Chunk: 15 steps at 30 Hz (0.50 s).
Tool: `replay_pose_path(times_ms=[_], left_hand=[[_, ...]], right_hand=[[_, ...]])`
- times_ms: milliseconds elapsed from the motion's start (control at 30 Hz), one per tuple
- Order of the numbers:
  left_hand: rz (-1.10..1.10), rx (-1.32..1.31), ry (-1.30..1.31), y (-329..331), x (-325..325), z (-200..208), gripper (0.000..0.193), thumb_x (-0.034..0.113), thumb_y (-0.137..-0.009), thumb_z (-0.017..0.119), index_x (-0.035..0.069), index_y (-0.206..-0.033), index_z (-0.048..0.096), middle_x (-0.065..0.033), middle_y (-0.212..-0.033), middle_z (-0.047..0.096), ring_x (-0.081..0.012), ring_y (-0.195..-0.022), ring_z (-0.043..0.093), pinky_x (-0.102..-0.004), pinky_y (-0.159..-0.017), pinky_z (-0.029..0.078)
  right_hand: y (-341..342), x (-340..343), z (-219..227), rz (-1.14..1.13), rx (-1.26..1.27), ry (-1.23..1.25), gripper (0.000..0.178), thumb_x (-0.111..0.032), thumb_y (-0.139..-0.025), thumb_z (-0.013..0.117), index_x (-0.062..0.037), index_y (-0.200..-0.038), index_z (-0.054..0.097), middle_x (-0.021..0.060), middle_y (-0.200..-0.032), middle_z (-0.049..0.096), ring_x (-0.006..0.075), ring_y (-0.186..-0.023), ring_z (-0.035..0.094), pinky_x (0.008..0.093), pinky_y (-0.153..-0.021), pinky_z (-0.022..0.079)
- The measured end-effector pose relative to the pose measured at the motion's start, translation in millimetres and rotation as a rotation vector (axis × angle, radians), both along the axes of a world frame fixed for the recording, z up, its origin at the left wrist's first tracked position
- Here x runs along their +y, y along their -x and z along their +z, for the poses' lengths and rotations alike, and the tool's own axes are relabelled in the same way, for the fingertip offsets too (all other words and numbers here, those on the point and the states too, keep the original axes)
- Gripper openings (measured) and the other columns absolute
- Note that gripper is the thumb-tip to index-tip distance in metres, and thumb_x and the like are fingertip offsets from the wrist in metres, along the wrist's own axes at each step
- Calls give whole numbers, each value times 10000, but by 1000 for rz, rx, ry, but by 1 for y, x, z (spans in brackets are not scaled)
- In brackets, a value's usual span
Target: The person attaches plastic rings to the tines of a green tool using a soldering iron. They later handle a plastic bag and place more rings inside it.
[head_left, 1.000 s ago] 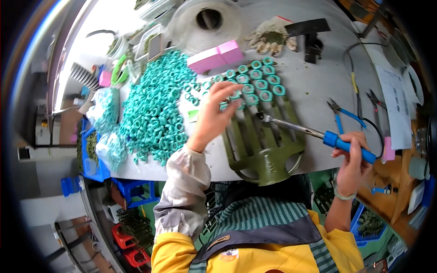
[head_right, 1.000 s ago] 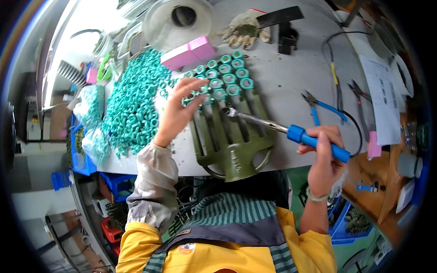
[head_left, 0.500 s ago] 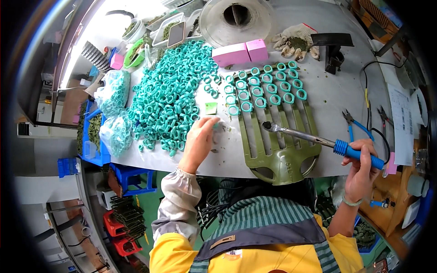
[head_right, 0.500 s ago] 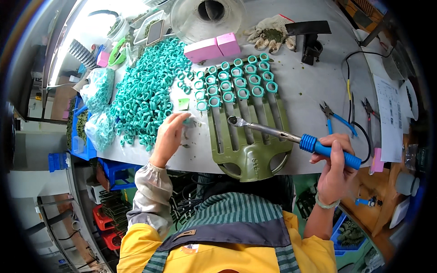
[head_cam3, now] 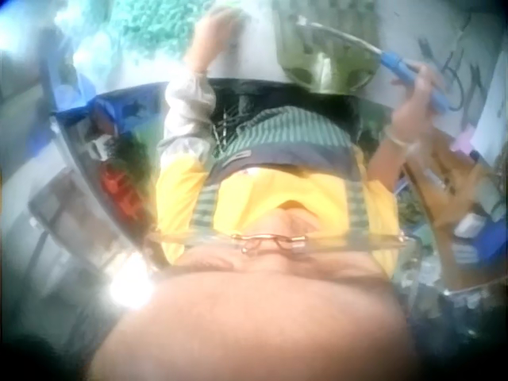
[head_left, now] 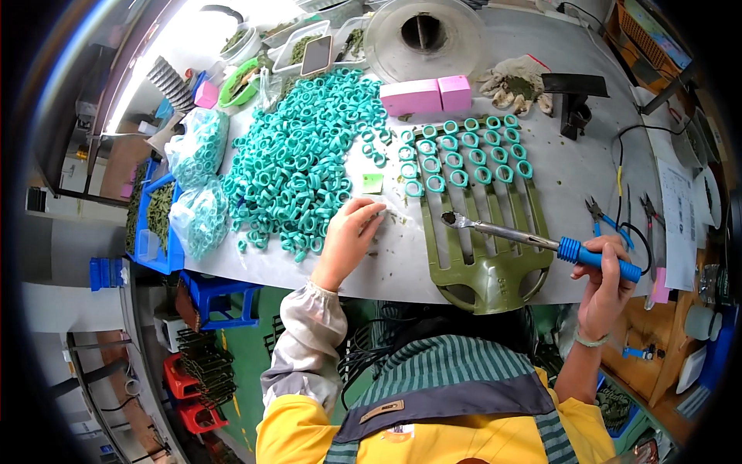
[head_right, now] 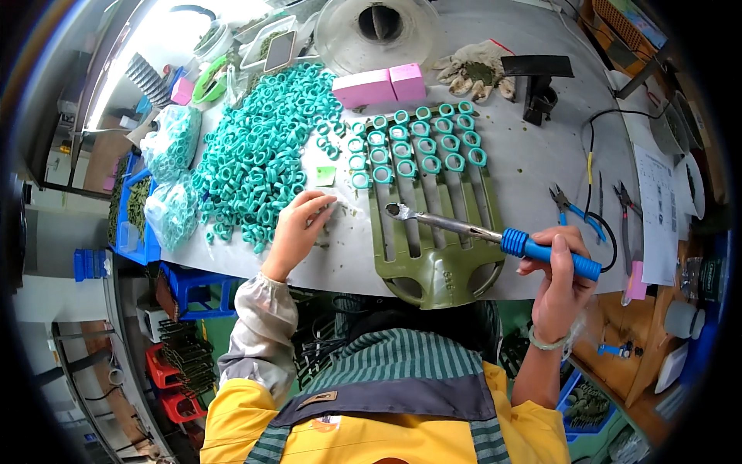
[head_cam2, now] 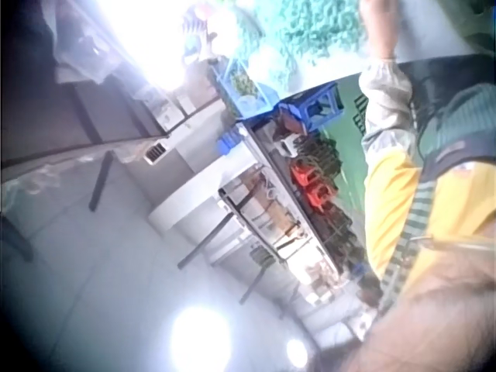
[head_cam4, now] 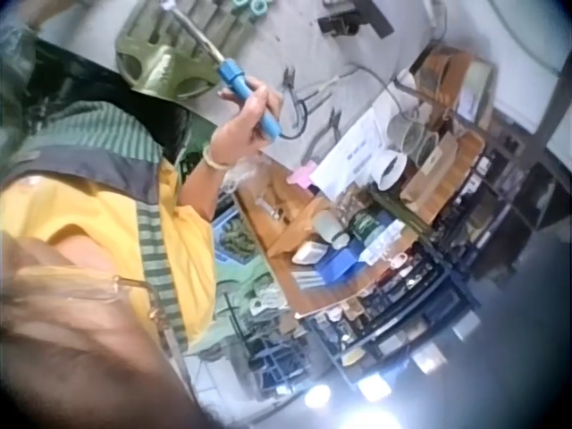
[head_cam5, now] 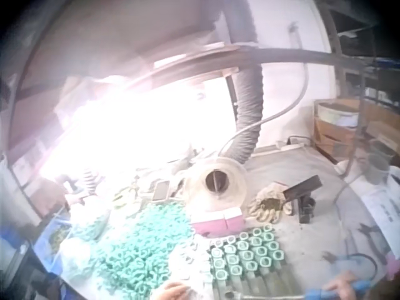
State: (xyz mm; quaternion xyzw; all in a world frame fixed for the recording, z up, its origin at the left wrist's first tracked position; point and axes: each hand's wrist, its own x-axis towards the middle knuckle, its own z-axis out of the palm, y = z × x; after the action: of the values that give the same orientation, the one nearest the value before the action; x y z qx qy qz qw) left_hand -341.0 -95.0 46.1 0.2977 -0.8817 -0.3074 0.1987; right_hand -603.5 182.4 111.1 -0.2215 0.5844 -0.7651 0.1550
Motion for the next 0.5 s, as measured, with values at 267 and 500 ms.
replay_pose_path(times_ms=[267,500], left_hand=[[35,-36,-278,-3,7,18,340,-40,-890,642,33,-1222,652,-56,-1105,640,-113,-844,640,-231,-742,541],[-62,159,-321,23,32,37,328,-59,-879,654,47,-1189,670,-72,-1140,623,-154,-992,631,-276,-794,554]], right_hand=[[-2,-6,-2,36,18,-4,247,-137,-977,542,66,-878,644,99,-898,619,159,-591,612,261,-532,532],[-4,-14,-10,87,60,7,226,-120,-977,545,61,-888,646,99,-912,623,157,-609,624,266,-547,544]])
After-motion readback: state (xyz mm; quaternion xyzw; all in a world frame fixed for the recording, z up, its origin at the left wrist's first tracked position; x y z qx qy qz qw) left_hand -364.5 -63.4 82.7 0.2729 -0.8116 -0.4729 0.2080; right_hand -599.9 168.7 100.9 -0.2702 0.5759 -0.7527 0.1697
